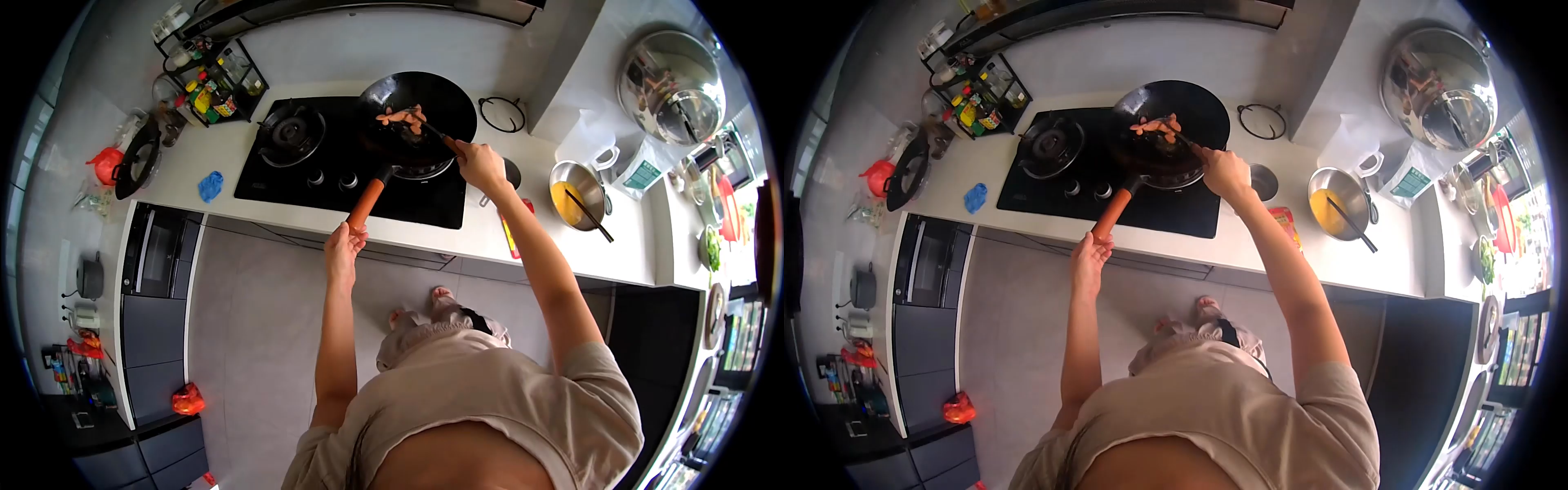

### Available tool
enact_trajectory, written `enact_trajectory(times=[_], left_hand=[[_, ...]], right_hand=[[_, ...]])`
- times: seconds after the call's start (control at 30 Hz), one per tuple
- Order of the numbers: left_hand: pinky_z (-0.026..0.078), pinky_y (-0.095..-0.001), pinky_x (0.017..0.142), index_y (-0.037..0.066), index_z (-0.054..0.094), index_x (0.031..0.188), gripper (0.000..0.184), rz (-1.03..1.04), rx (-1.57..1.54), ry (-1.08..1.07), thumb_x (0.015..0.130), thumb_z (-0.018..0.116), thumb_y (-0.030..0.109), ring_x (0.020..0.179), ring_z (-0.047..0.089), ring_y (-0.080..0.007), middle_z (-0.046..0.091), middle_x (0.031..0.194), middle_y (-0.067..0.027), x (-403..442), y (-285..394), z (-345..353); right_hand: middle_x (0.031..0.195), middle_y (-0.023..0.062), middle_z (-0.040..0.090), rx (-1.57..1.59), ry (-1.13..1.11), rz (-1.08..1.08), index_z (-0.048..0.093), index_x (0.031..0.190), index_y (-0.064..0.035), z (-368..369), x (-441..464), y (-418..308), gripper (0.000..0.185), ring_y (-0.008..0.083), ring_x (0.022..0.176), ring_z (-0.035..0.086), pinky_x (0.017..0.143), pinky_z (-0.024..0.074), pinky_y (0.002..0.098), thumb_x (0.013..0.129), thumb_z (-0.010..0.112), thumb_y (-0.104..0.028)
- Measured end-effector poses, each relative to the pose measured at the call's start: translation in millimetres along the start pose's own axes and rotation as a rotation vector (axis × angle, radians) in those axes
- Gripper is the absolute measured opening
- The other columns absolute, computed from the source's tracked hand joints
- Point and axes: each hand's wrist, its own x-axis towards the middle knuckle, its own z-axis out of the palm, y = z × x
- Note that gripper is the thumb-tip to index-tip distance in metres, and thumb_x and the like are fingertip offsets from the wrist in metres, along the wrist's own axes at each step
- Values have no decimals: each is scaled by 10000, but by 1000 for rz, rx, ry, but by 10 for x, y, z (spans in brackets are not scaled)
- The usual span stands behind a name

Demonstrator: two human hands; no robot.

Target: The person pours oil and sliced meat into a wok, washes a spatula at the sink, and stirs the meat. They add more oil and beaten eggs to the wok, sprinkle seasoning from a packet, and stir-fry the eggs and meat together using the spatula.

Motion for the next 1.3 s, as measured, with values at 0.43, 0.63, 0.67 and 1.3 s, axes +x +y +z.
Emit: enact_trajectory(times=[0.43,0.63,0.67,1.3], left_hand=[[461,-285,786,11,605,1091,369,-3,-19,-14,976,494,344,873,603,-155,653,974,-92,23,-7,-28],[463,-283,788,14,603,1076,358,1,-16,-5,986,472,335,862,606,-150,656,960,-86,3,-20,-23],[466,-281,781,17,607,1053,344,-1,-16,2,992,459,322,845,608,-142,660,944,-79,-9,-4,-2],[451,-288,800,9,599,1092,374,1,-16,-6,981,484,347,886,602,-167,651,975,-99,10,-46,-34]], right_hand=[[833,240,642,324,55,70,676,1011,-104,90,-94,450,229,422,810,618,707,498,470,853,555,-217],[694,154,634,408,46,53,660,1092,-44,64,-328,591,292,238,604,622,607,488,335,848,593,-190],[674,144,623,415,45,107,659,1094,-44,60,-279,661,289,218,572,608,579,483,328,858,585,-193],[639,120,597,516,-90,121,643,1067,-52,100,-162,81,274,244,520,580,471,446,369,894,513,-220]])
